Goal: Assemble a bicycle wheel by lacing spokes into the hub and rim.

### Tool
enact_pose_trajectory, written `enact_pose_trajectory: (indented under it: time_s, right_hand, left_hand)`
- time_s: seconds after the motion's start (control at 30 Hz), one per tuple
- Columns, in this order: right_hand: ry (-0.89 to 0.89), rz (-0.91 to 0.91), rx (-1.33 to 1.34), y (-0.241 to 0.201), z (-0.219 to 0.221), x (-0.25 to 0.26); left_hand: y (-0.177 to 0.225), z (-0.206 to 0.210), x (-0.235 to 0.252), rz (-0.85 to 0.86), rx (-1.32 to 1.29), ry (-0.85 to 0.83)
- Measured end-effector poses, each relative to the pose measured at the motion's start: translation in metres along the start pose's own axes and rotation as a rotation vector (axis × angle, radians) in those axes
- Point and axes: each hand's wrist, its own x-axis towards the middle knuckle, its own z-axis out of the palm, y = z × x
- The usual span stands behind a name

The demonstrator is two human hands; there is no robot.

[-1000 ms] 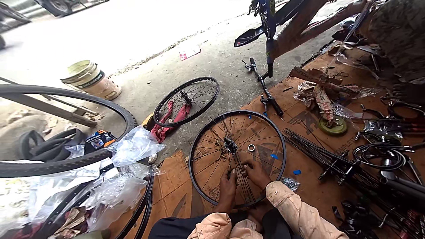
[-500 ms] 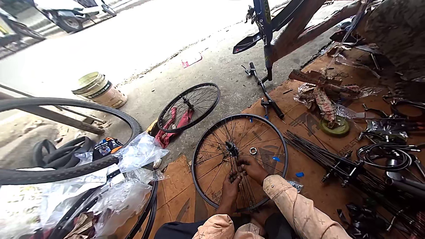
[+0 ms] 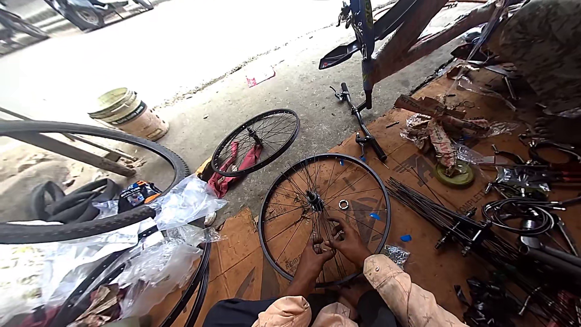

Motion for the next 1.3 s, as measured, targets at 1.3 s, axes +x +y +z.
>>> enact_pose_trajectory:
  time_s: [1.3]
  right_hand:
    - [0.308,0.123,-0.039,0.016,-0.091,-0.129]
  left_hand:
    - [0.017,0.018,0.033,0.044,-0.231,-0.303]
